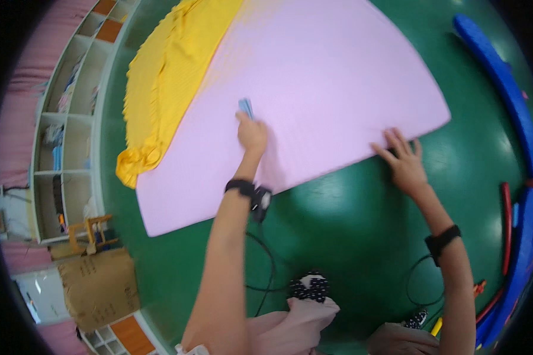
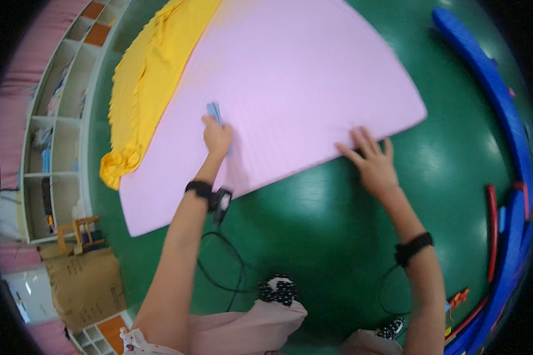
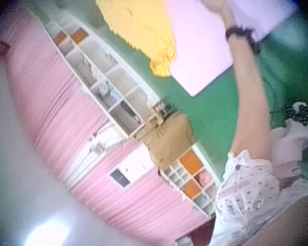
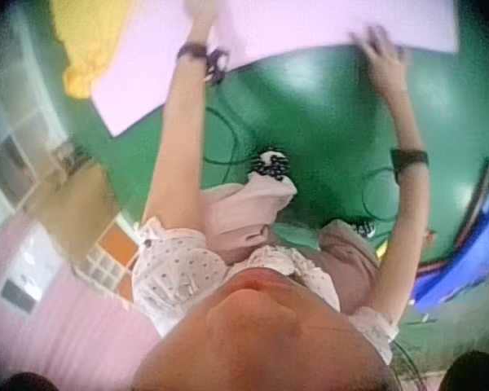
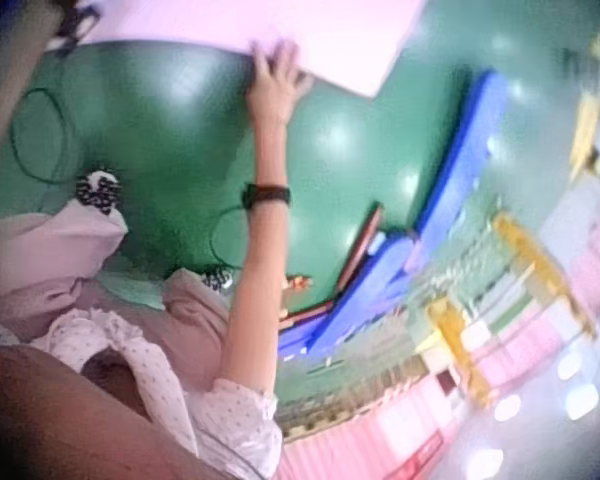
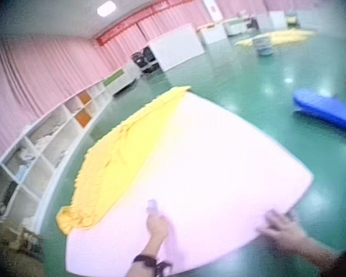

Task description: Cleaning and organizing various objects in a large playroom, including placing a dustpan, moving basins, adjusting a mat, and picking up toys.

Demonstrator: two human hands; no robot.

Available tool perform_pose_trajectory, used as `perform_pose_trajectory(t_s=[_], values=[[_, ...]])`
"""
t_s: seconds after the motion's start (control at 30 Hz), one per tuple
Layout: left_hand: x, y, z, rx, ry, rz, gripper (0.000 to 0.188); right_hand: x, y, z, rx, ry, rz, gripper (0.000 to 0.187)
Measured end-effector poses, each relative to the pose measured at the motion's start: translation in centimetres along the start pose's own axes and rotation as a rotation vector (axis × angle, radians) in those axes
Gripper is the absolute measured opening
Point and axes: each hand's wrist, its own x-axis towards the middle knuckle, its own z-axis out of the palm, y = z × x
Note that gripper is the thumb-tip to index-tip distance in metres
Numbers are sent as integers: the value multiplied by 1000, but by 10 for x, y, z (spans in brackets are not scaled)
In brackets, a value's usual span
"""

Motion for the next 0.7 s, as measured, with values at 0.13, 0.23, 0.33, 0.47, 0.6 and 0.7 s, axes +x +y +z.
perform_pose_trajectory(t_s=[0.13,0.23,0.33,0.47,0.6,0.7], values=[[-86,13,-1,-260,-472,135,45,-17,8,13,-37,138,-20,52],[-169,79,-41,-408,-1234,319,29,-43,16,19,83,364,-100,25],[-225,114,-69,-362,-1544,340,17,-77,2,-4,142,-107,-86,14],[-277,137,-66,-238,-1711,581,14,-189,8,-38,115,-326,-222,30],[-330,159,-54,-362,-1755,474,17,-310,39,-75,212,-521,7,29],[-351,140,-46,-435,-1794,400,20,-380,34,-80,299,-625,293,31]])
